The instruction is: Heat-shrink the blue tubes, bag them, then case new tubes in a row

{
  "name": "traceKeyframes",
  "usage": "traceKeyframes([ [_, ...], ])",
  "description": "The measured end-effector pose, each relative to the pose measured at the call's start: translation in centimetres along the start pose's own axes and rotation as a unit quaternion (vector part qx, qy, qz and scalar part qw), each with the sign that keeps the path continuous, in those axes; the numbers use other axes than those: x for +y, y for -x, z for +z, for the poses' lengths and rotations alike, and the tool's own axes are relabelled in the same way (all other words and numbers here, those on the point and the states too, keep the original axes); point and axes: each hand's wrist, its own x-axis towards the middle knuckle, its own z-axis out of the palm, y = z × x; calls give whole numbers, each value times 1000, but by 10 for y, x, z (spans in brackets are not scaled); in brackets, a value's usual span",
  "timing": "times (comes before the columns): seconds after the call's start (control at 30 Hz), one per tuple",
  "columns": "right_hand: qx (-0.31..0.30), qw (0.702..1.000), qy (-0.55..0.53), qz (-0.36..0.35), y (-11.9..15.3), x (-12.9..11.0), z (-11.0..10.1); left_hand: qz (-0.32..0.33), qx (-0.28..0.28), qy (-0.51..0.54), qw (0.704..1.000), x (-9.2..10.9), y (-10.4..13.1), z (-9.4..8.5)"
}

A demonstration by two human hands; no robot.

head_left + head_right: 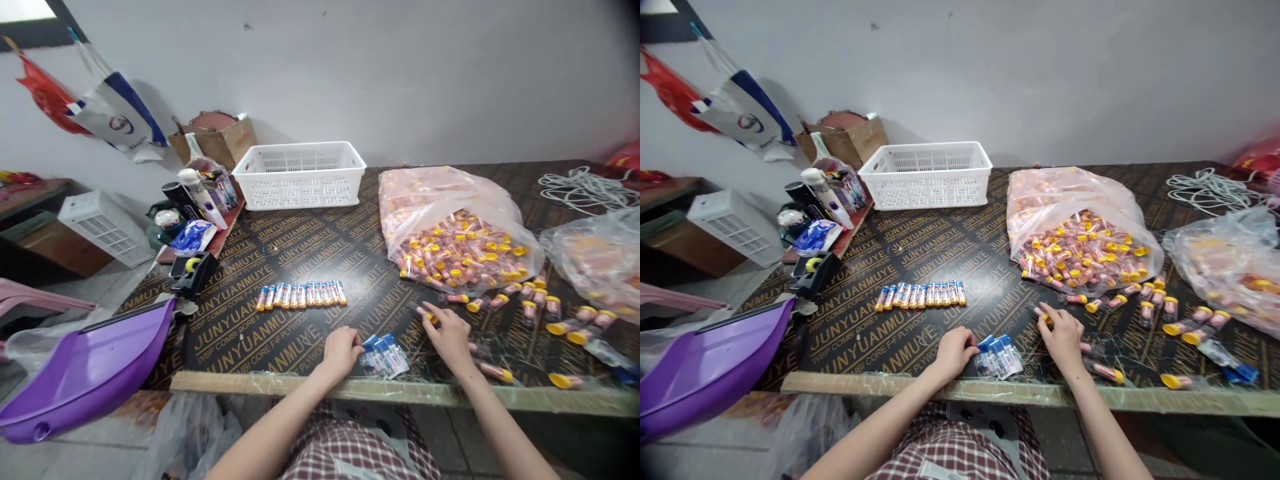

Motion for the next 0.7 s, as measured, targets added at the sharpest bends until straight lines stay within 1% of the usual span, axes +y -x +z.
traceKeyframes([
  [0.1, -3, 989, -148, -4, 12, -17, -6, -6, -7, 13, 1000, -2, 0, -1],
  [0.2, -23, 971, -236, 13, 23, -39, -13, -7, -4, 22, 1000, -2, 1, -1],
  [0.3, -30, 958, -286, 18, 31, -57, -17, 0, 4, 24, 1000, -1, 3, -3],
  [0.4, -21, 948, -316, 20, 36, -68, -19, 11, 23, 46, 999, 1, 5, -4],
  [0.5, -30, 935, -351, 37, 39, -75, -20, -2, 35, 124, 992, 2, 6, -5],
  [0.53, -34, 929, -365, 45, 41, -77, -21, -18, 36, 173, 984, 2, 6, -5],
  [0.57, -37, 923, -379, 53, 43, -80, -22, -42, 37, 234, 971, 2, 5, -5],
  [0.6, -40, 916, -395, 62, 45, -83, -23, -71, 36, 305, 949, 1, 4, -5],
  [0.67, -43, 901, -426, 76, 48, -90, -26, -131, 37, 440, 888, 0, 2, -7],
  [0.7, -44, 894, -438, 81, 50, -94, -29, -154, 39, 490, 857, -1, 0, -8],
])
